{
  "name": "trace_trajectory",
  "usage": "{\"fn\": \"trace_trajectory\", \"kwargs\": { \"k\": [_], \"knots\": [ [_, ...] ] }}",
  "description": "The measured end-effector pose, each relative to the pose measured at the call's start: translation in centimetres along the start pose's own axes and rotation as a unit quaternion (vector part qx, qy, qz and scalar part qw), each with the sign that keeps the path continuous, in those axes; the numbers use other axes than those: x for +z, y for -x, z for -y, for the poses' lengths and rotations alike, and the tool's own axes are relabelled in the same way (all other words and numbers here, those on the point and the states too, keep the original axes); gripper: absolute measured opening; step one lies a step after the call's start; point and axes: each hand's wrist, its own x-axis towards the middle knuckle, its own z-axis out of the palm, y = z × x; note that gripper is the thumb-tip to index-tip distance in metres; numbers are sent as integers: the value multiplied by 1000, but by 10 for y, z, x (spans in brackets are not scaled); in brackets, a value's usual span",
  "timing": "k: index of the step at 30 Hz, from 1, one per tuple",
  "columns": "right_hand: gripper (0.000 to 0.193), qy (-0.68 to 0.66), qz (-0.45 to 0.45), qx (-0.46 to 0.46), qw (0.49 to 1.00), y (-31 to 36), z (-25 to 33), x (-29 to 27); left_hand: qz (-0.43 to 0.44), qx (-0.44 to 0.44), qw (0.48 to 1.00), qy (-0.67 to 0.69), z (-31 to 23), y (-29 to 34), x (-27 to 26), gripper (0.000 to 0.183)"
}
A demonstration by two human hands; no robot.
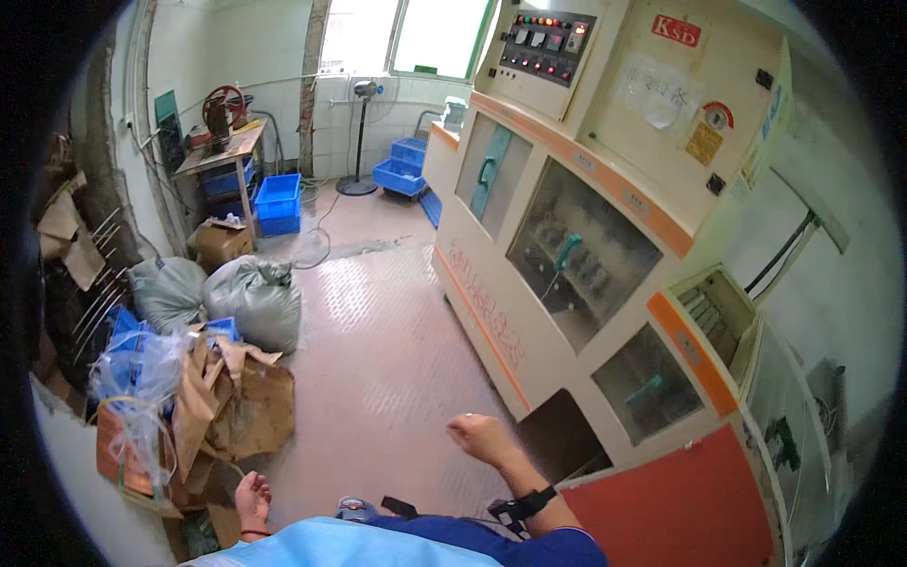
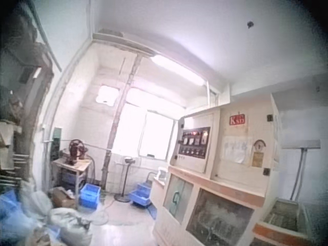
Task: Organizing small industrial components and loading them into a processing machine.
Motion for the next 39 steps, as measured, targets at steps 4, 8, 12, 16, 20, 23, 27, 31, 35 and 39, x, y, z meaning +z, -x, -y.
{"fn": "trace_trajectory", "kwargs": {
  "k": [4,8,12,16,20,23,27,31,35,39],
  "knots": [
    [11,-41,13,-33,999,-115,-19,36,-39,-13,999,1,-32,-85,57,6],
    [10,-57,1,-17,998,-219,-45,77,-9,-22,1000,-5,-66,-177,124,9],
    [10,-12,4,15,1000,-313,-80,104,34,-3,999,-19,-117,-297,210,11],
    [11,-42,-45,93,994,-388,-102,93,130,-10,987,-97,-167,-372,334,11],
    [10,-46,-67,203,976,-435,-141,103,206,-18,963,-174,-189,-431,460,11],
    [9,-65,-87,267,958,-473,-181,122,274,-12,943,-189,-193,-489,535,11],
    [8,-61,-104,254,960,-541,-249,142,271,-2,947,-176,-192,-551,621,12],
    [9,-21,-134,265,955,-667,-317,144,288,-48,950,-113,-213,-614,695,11],
    [9,-36,-71,174,982,-803,-367,164,240,26,959,-151,-241,-661,748,11],
    [9,-63,6,44,997,-926,-396,191,165,39,977,-133,-266,-716,775,14]
  ]
}}
